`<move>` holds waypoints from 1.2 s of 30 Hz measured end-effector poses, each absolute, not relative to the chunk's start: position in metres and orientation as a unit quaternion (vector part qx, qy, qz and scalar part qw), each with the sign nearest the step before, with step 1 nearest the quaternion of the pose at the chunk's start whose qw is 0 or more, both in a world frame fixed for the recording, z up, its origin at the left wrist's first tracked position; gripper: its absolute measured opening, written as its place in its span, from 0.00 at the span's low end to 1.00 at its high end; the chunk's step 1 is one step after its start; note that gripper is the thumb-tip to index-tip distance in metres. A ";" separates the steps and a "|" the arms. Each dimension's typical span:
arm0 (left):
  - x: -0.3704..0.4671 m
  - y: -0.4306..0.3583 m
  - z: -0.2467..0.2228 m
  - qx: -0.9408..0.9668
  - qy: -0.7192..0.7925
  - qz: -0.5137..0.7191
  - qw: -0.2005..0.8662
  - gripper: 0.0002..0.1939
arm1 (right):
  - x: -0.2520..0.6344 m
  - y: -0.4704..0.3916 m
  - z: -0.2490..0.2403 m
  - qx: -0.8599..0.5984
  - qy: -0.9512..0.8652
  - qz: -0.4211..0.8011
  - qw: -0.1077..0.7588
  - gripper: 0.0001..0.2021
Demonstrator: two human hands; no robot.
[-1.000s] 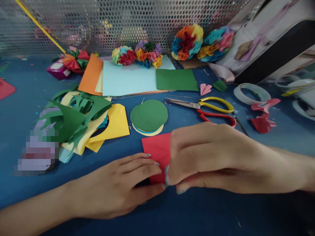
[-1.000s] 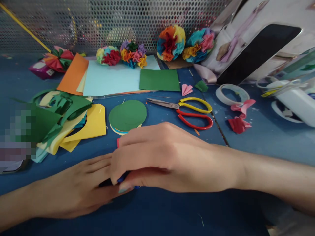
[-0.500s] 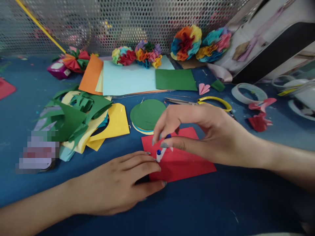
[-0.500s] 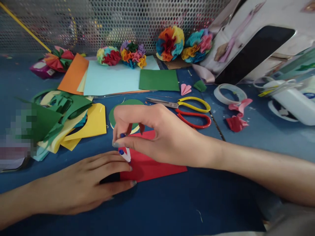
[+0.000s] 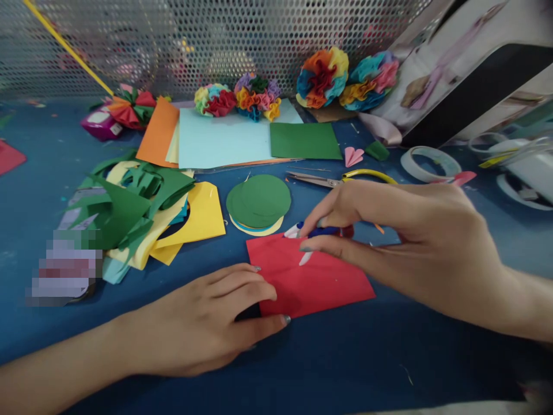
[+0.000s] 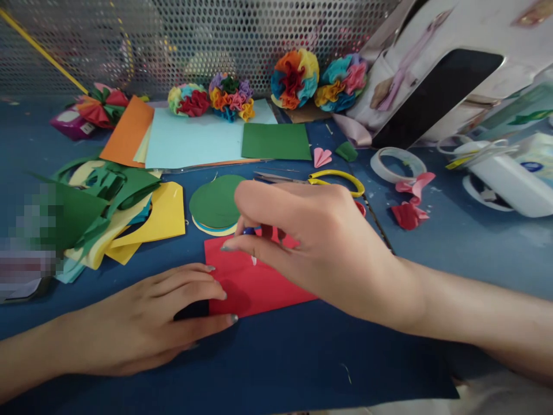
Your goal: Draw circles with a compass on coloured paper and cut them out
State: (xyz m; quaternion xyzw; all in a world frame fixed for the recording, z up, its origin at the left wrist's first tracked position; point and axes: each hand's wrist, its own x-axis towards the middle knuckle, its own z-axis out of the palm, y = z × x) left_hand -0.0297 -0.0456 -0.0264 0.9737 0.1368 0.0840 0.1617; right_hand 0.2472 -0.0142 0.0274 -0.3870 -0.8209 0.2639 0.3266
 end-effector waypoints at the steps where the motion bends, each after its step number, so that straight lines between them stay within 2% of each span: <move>1: -0.029 -0.045 -0.026 0.974 0.136 0.084 0.162 0.22 | 0.249 -0.015 0.028 -0.392 -0.822 0.258 0.322 0.16; 9: -0.030 -0.045 -0.024 0.975 0.135 0.068 0.164 0.20 | 0.251 -0.008 0.026 -0.394 -0.800 0.306 0.332 0.17; 16: -0.030 -0.044 -0.024 0.973 0.136 0.075 0.170 0.21 | 0.242 -0.005 0.028 -0.350 -0.835 0.306 0.294 0.14; 29: -0.032 -0.045 -0.023 0.974 0.140 0.065 0.165 0.21 | 0.244 0.000 0.036 -0.249 -0.822 0.446 0.253 0.09; 33: -0.031 -0.045 -0.022 0.973 0.143 0.070 0.170 0.20 | 0.245 0.002 0.034 -0.262 -0.805 0.479 0.231 0.08; 36: -0.031 -0.045 -0.024 0.970 0.144 0.074 0.180 0.20 | 0.242 0.004 0.031 -0.288 -0.794 0.475 0.249 0.08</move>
